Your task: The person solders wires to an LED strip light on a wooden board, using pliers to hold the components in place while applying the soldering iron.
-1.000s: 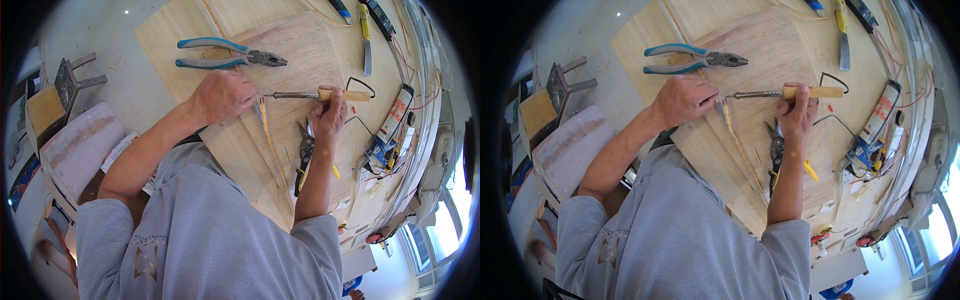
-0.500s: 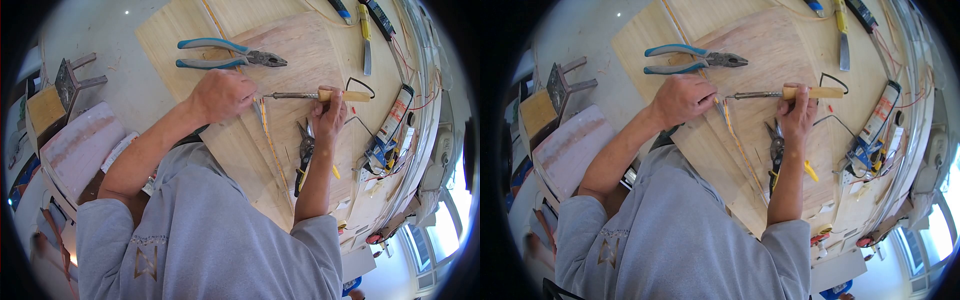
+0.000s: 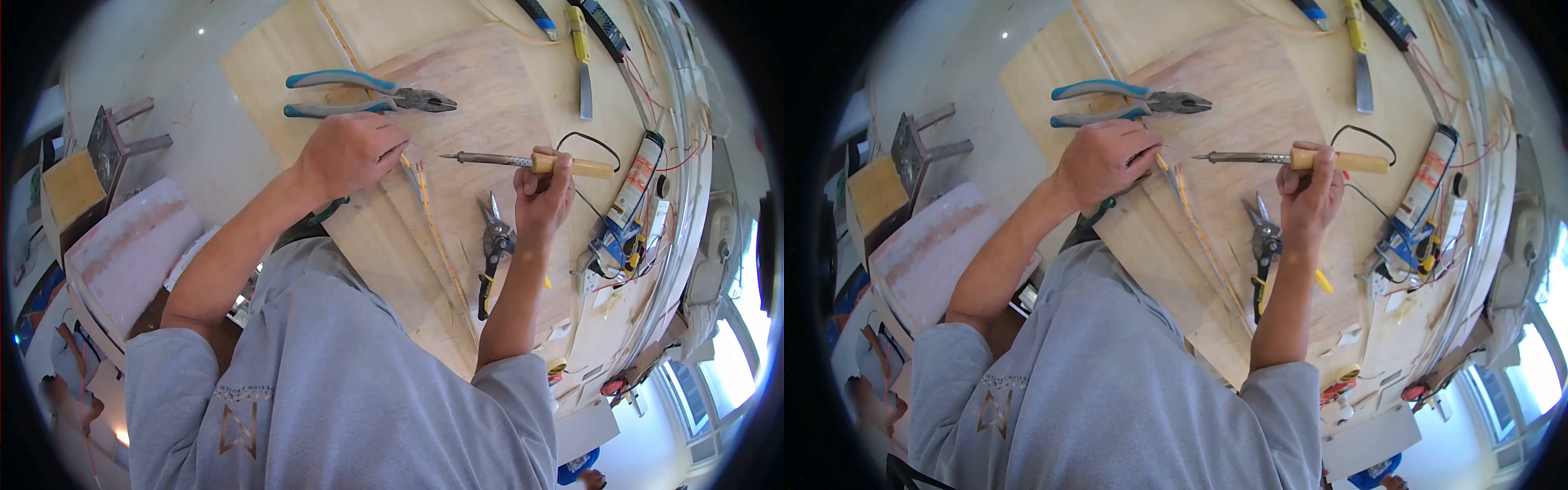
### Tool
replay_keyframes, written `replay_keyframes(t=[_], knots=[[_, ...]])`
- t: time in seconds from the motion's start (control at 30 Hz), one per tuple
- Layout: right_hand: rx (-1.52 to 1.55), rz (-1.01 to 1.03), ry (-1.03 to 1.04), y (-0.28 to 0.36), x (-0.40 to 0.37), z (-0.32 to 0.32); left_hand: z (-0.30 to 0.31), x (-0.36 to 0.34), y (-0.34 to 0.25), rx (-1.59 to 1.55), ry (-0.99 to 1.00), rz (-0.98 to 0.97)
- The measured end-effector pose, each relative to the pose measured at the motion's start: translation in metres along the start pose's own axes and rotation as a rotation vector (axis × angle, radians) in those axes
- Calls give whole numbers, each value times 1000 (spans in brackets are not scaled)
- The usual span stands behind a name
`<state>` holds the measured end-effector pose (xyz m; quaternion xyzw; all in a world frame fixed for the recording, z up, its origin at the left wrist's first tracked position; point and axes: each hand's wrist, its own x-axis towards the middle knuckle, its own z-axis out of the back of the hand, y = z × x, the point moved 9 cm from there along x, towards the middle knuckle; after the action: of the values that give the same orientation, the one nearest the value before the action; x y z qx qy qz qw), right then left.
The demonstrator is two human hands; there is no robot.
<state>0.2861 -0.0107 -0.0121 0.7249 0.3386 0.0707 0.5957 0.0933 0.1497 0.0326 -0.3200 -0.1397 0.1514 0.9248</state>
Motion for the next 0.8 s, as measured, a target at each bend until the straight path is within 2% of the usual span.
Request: replay_keyframes(t=[0.13, 0.23, 0.33, 0.43, 0.53, 0.63, 0.73, 0.8], knots=[[19, -6, -56, 4, -5, 11, 0, 2, -3, 29, -7, 5], [41, -10, -30, -2, -8, 22, -15, 9, -9, 152, 159, -62], [48, -34, -20, -10, -14, 29, -20, 21, -21, 184, 145, -182], [37, -59, -31, -17, -20, 31, -24, 34, -25, 172, 172, -200], [23, -79, -52, -21, -24, 28, -15, 45, -33, 110, 90, -264], [49, -67, -32, -23, -24, 27, 9, 44, -30, 98, -21, -148], [104, -64, -68, -21, -24, 29, 5, 16, 2, -141, 205, 373], [185, -79, -75, -23, -23, 30, -44, -39, 16, -714, 390, 754]])
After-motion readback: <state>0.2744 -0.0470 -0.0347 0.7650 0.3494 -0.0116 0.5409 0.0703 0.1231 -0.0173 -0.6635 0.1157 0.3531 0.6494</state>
